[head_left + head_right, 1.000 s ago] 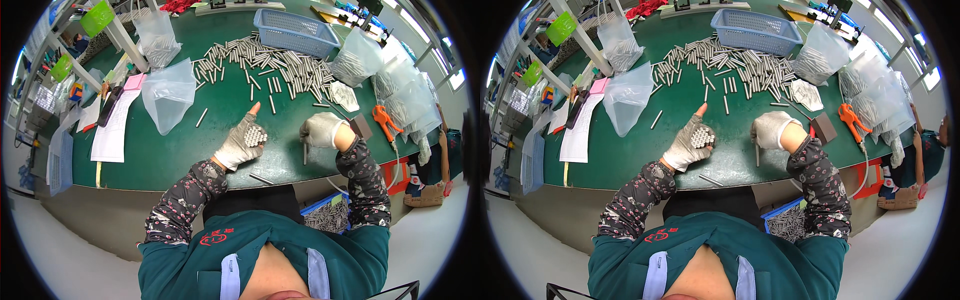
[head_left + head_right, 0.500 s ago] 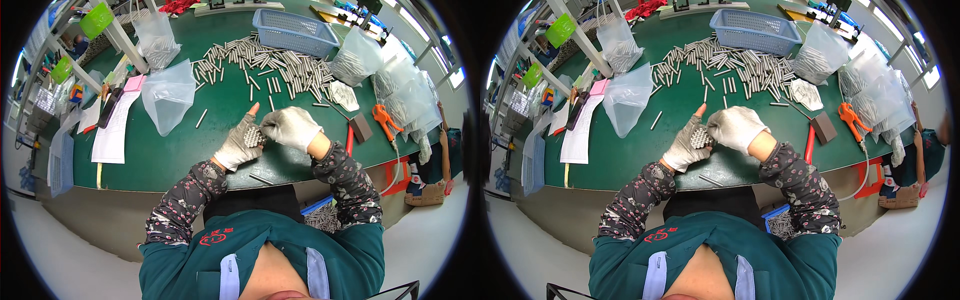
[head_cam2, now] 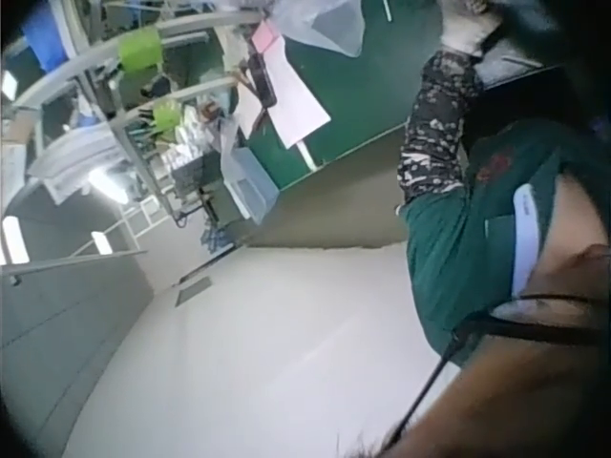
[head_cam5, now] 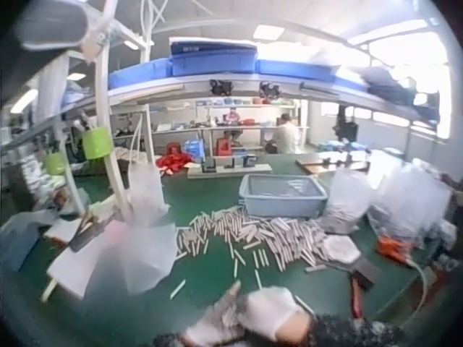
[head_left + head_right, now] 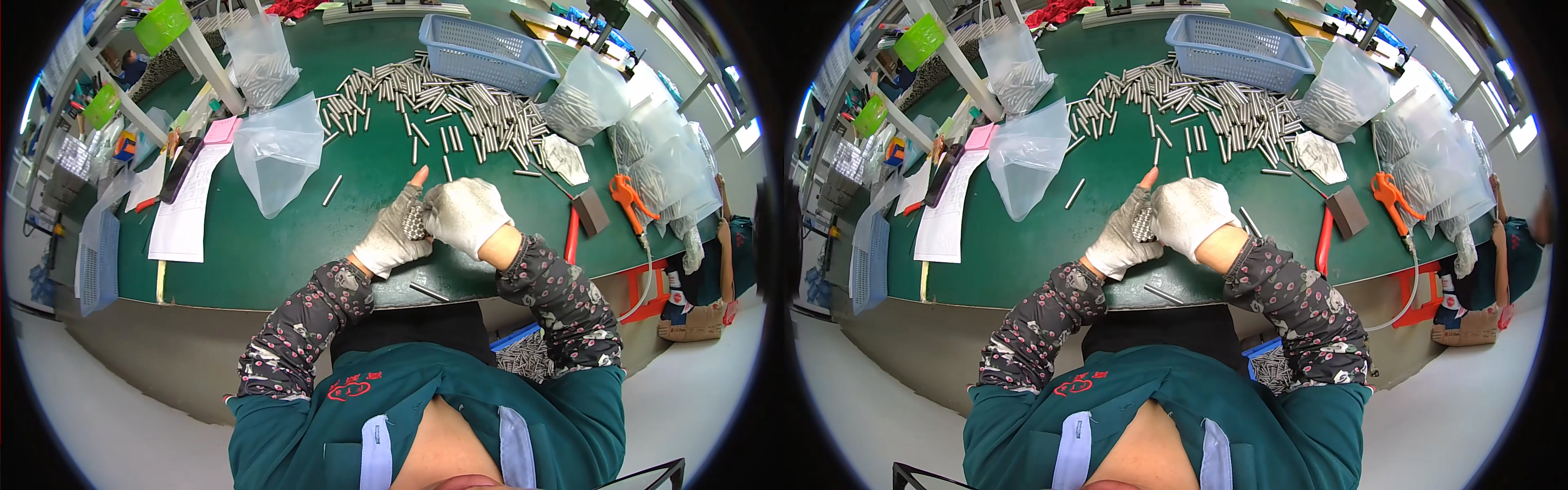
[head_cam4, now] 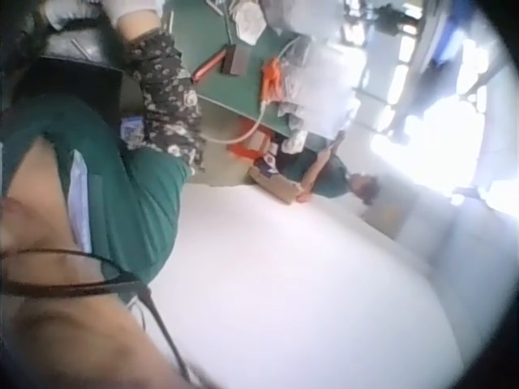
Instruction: Polishing the ends of small bundled metal cylinders using a sanding block at a workbench.
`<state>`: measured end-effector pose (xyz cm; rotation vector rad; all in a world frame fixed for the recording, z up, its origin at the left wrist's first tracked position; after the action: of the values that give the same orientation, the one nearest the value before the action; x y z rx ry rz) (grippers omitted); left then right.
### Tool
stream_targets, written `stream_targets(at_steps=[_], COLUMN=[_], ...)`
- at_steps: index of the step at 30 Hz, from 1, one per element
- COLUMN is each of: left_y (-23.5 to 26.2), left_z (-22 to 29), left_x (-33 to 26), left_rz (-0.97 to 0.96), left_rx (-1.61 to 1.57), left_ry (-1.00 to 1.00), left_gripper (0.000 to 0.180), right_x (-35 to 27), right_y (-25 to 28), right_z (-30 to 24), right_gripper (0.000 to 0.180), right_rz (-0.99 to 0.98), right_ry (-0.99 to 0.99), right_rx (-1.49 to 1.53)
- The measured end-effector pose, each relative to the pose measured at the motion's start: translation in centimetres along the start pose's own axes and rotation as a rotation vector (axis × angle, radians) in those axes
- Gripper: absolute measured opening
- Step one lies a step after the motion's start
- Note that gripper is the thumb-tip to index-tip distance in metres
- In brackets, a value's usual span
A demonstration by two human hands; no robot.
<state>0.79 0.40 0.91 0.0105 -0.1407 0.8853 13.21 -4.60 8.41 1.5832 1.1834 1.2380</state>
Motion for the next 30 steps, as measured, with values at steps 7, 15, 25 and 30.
stream_targets(at_steps=[7, 15, 25, 30], left_y=[0.0, 0.1, 0.0, 0.0], left_z=[-0.3, -0.4, -0.7, -0.6], left_x=[0.0, 0.0, 0.0, 0.1], left_rz=[-0.025, -0.011, 0.007, 0.009], left_rx=[-0.122, -0.049, -0.067, -0.09], left_ry=[0.087, 0.027, 0.042, 0.039], left_gripper=[0.099, 0.099, 0.098, 0.099], right_x=[0.0, -0.9, -0.5, -1.0], right_y=[4.3, 3.4, 1.8, 1.0], right_z=[2.5, 6.8, 3.9, 1.7], right_gripper=[0.016, 0.021, 0.016, 0.011], right_rz=[0.31, -0.462, 0.018, 0.186], right_ry=[-0.012, 0.114, 0.098, 0.338], right_rx=[0.227, -0.054, 0.2, 0.293])
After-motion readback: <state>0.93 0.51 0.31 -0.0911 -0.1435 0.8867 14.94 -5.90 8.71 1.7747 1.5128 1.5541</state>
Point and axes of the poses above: each hand's wrist, its own x-axis towards the middle knuckle, its own y-axis out of the back of the hand, z = x × y, the point moved 1 cm from there along x, towards the middle knuckle, and after that the axes turned 14 degrees about z, right-handed, at the moved point
